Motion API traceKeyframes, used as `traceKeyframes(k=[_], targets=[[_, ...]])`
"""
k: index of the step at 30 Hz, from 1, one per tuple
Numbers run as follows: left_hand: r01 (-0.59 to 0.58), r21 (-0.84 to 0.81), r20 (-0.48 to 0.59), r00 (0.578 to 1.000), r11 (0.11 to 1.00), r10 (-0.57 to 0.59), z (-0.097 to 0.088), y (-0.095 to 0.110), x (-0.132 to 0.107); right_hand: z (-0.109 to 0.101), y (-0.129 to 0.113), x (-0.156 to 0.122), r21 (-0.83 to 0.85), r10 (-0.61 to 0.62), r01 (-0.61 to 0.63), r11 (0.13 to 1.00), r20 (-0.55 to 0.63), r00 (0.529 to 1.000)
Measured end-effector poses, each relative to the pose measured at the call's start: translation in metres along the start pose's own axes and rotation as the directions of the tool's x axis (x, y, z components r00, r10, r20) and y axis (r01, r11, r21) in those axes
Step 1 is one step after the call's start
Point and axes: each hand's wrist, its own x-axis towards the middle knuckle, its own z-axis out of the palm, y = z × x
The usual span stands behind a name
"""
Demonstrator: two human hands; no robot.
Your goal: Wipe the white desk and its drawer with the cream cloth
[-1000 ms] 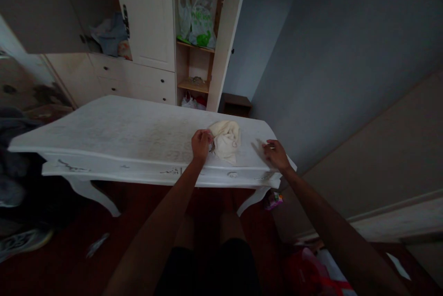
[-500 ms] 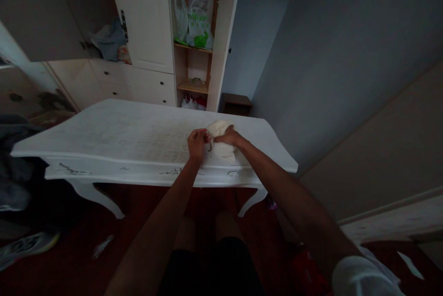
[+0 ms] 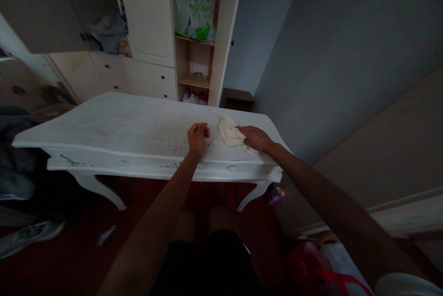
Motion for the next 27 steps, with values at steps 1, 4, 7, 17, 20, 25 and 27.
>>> traceKeyframes(k=[1,4,7,17,20,25,27], targets=[[0.004,0.006,-0.004,1.0,1.0,-0.004,0.0,0.0,0.0,0.002,0.007,-0.005,0.019,-0.02,0.02,1.0,-0.005,1.0],[-0.003,0.032,-0.019,1.0,0.999,0.003,0.001,0.001,-0.001,0.011,0.025,-0.017,0.118,-0.035,0.044,0.992,-0.077,0.996],[-0.031,0.107,-0.038,0.999,0.994,0.035,0.003,0.002,-0.002,0.021,0.035,-0.026,0.271,-0.001,0.052,0.961,-0.185,0.983],[-0.019,0.167,-0.082,0.996,0.986,0.033,0.007,0.014,-0.012,0.054,0.064,-0.041,0.945,0.584,0.012,0.327,-0.212,0.783],[-0.017,0.227,-0.097,0.994,0.974,0.04,0.008,0.012,-0.013,0.065,0.079,-0.049,0.99,0.734,0.044,0.135,-0.129,0.667],[-0.079,0.271,-0.11,0.988,0.959,0.112,0.004,0.004,-0.009,0.07,0.083,-0.057,0.99,0.799,0.144,-0.006,-0.082,0.596],[-0.153,0.273,-0.101,0.977,0.95,0.186,0.0,0.001,-0.005,0.068,0.079,-0.059,0.992,0.81,0.123,-0.033,-0.046,0.584]])
